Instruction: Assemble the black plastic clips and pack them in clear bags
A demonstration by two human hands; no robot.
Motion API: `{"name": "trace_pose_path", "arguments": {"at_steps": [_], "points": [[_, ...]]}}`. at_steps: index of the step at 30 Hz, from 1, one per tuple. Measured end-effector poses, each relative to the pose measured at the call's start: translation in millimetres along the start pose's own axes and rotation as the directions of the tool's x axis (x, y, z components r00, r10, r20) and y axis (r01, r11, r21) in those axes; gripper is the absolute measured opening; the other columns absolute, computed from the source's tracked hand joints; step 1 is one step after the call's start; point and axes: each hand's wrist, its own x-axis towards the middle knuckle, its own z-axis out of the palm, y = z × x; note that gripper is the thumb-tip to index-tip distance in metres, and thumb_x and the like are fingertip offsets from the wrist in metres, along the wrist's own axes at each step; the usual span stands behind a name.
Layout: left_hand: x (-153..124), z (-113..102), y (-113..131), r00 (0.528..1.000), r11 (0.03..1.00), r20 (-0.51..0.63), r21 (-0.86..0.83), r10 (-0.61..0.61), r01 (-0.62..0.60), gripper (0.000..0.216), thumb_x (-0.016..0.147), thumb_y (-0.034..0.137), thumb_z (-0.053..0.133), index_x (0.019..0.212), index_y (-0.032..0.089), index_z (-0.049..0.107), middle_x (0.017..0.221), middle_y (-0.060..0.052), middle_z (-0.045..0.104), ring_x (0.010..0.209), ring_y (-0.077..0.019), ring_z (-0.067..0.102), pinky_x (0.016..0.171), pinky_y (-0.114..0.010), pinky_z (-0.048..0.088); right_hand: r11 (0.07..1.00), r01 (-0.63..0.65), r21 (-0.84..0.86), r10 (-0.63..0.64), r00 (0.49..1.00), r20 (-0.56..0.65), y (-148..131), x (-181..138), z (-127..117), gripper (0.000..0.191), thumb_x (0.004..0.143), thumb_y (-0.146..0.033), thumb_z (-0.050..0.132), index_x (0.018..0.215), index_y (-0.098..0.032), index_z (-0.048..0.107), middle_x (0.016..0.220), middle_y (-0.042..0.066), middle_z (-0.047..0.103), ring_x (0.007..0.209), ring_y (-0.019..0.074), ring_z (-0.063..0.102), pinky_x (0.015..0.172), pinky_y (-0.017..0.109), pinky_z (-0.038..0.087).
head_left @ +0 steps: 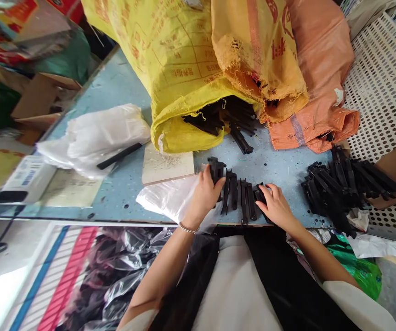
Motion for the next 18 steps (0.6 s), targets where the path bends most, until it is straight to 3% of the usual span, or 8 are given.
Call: {"name": "trace_pose_path", "arguments": {"at_steps": [5,9,11,14,16,18], "points": [[-22.7,37.5,-5.7,0.981,0.984,0.182,-0.154,-0.063,0.092,0.059,0.085,0.044,0.068,0.135,0.017,0.052,0.133,-0.019,0.062,0.131,-0.0366,0.056,0.111,-0.051,0.04,0.966,-0.242,-0.094,0.244,0.97,0.0,31.2,8.2,-2.5,0.048,0.097,-0.036,0.05,0.142,-0.019,0.048,0.123,0.018,0.053,0.11,0.0338,0.06,0.083,0.047,0.055],[-34.8,48.0,-1.2,0.957,0.95,0.262,-0.249,-0.121,0.189,0.04,0.09,0.049,0.063,0.119,0.022,0.061,0.1,-0.01,0.071,0.108,-0.0317,0.066,0.101,-0.046,0.046,0.955,-0.206,-0.214,0.223,0.973,0.057,33.9,36.4,-35.5,0.036,0.097,-0.038,0.053,0.128,-0.02,0.061,0.12,0.018,0.057,0.11,0.0361,0.059,0.088,0.048,0.052],[-36.3,50.2,-2.4,0.97,0.954,0.226,-0.262,-0.087,0.147,0.035,0.088,0.051,0.065,0.109,0.022,0.064,0.094,-0.009,0.069,0.106,-0.0318,0.065,0.102,-0.046,0.046,0.97,-0.142,-0.197,0.151,0.988,0.031,22.9,64.1,-44.4,0.036,0.099,-0.04,0.05,0.127,-0.02,0.062,0.122,0.018,0.058,0.112,0.0359,0.058,0.09,0.048,0.051],[-38.7,56.6,-7.2,0.99,0.981,0.137,-0.196,0.017,0.011,0.041,0.088,0.052,0.063,0.113,0.019,0.064,0.114,-0.017,0.065,0.118,-0.036,0.059,0.107,-0.052,0.042,0.983,-0.086,-0.162,0.085,0.996,-0.012,-0.6,122.2,-36.4,0.044,0.102,-0.042,0.045,0.138,-0.018,0.052,0.129,0.019,0.058,0.117,0.0355,0.056,0.091,0.046,0.05],[-40.8,60.1,-10.9,0.993,0.992,0.104,-0.12,0.061,-0.048,0.046,0.09,0.05,0.059,0.121,0.016,0.062,0.126,-0.022,0.061,0.125,-0.0385,0.054,0.11,-0.056,0.039,0.973,-0.125,-0.193,0.133,0.991,0.026,-12.3,162.4,-23.9,0.051,0.102,-0.044,0.047,0.141,-0.012,0.048,0.132,0.022,0.057,0.121,0.037,0.054,0.093,0.046,0.049],[-41.3,59.6,-14.2,0.991,0.994,0.09,-0.061,0.096,-0.091,0.045,0.092,0.046,0.056,0.124,0.014,0.062,0.128,-0.023,0.06,0.129,-0.0396,0.051,0.114,-0.06,0.033,0.957,-0.192,-0.217,0.218,0.97,0.103,-18.2,191.6,-14.6,0.045,0.103,-0.038,0.045,0.135,-0.009,0.052,0.129,0.023,0.061,0.121,0.0364,0.056,0.092,0.044,0.049]]}}
